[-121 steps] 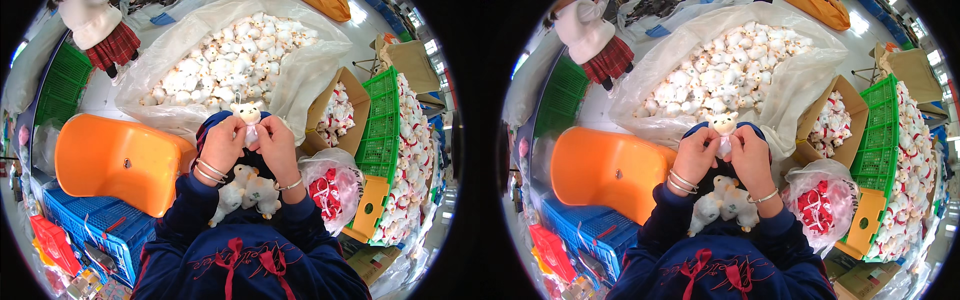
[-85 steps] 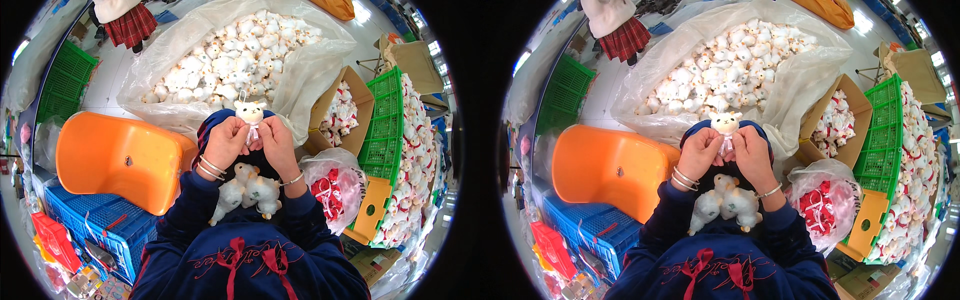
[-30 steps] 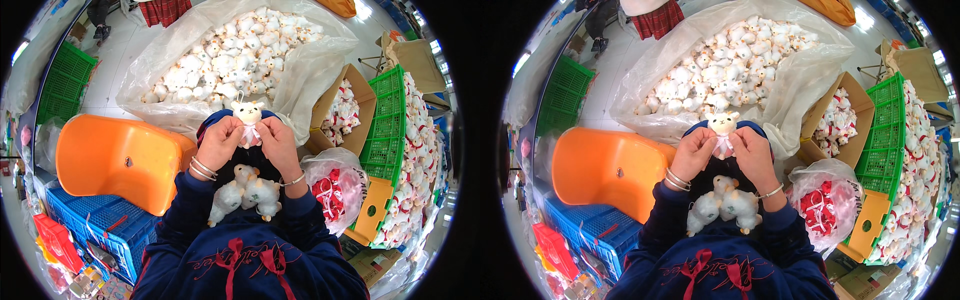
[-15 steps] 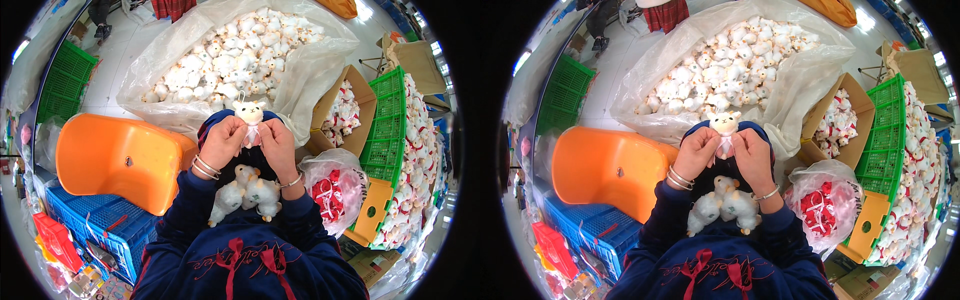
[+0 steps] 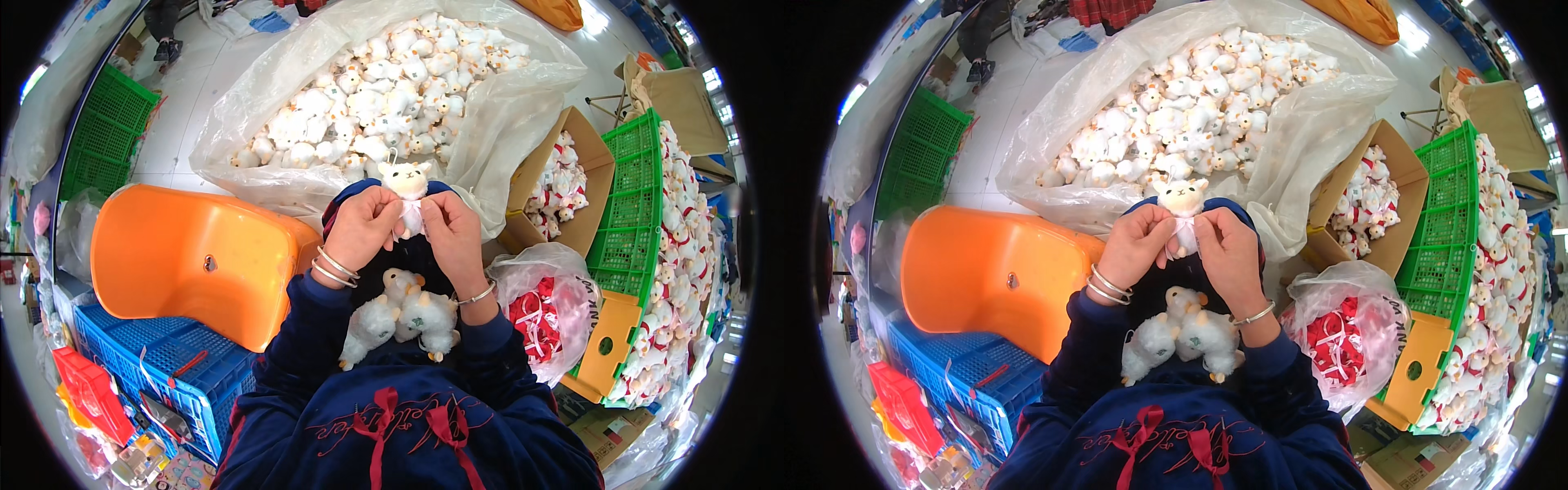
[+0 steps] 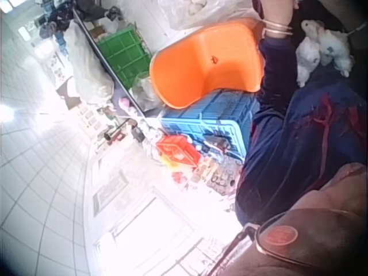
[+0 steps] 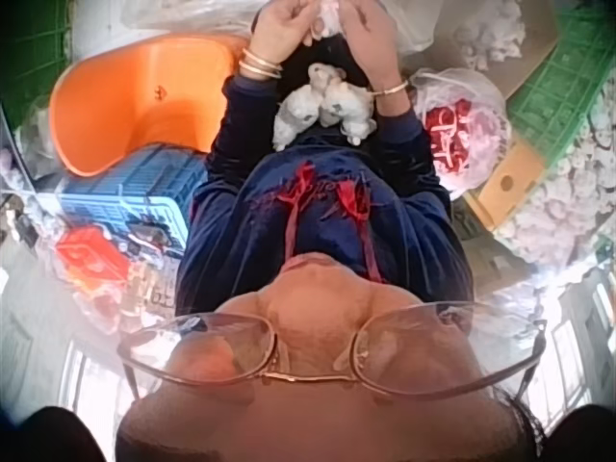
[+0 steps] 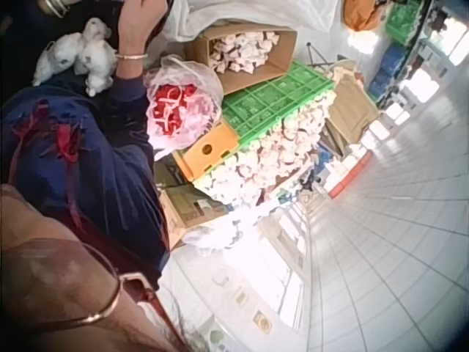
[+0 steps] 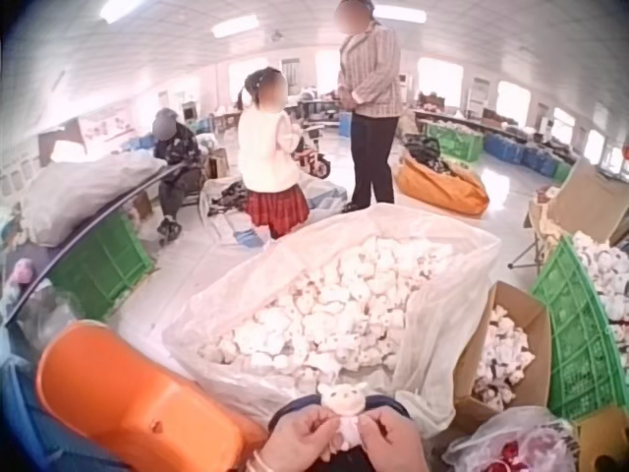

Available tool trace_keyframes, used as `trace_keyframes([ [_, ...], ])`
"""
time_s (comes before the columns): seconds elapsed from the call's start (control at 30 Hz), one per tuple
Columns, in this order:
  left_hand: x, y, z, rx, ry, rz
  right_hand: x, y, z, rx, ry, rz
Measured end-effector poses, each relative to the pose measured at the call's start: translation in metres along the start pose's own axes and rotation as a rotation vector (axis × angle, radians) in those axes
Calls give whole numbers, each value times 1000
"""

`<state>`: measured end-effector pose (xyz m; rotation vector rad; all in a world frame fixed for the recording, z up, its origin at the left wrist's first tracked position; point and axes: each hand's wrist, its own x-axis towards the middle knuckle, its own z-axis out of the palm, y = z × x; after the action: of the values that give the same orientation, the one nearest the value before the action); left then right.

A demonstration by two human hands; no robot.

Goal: The person sits on the floor and ties red ribbons around the necks of small white stuffed toys, handling them one at a time. They pick up each toy, wrap the ribbon, and adjust it before placing the finished toy aside.

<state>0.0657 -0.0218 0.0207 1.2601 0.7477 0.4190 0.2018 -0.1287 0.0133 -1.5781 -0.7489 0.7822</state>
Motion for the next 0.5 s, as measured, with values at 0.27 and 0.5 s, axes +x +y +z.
trace_keyframes([
  [0.27,-4,-8,-9,-90,-79,-18,1,15,-1,234,-43,47],
  [0.5,-7,-9,-12,-34,-82,-29,1,15,0,296,-33,71],
])
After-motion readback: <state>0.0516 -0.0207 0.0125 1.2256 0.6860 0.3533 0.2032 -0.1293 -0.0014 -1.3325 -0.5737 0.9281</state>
